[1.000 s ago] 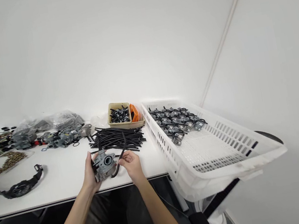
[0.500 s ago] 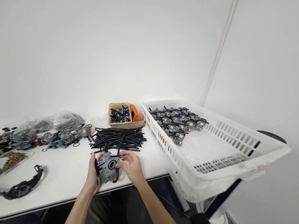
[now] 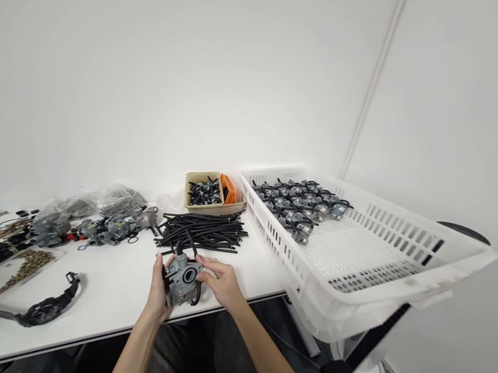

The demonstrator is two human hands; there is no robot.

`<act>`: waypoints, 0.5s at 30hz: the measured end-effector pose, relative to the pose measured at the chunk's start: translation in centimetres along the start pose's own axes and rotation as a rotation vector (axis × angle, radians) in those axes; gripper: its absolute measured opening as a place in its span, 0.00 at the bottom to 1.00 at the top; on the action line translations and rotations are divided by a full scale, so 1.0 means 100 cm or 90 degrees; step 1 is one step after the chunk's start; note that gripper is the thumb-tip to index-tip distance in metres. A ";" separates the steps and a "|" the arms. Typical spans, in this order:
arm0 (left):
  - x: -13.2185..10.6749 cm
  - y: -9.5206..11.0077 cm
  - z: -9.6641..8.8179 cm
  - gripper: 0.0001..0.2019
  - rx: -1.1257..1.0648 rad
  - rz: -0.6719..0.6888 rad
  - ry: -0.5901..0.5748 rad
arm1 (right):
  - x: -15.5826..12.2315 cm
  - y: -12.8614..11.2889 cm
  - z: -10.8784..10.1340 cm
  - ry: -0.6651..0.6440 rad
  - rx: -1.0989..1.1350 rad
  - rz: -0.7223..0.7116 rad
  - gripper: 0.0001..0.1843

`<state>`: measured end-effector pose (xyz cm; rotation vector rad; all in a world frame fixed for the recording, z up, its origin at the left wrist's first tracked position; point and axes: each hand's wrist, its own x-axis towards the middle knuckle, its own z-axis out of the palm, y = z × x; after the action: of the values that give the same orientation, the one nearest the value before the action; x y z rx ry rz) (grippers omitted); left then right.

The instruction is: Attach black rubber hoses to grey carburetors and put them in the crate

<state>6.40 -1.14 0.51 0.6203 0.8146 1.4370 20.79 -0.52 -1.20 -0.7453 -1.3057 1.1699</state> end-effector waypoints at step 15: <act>-0.001 0.001 0.000 0.30 -0.001 -0.023 -0.004 | -0.001 -0.013 0.002 -0.075 0.022 0.006 0.23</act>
<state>6.36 -1.24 0.58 0.6053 0.8152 1.4014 20.93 -1.02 -0.04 -0.6666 -1.3770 1.2562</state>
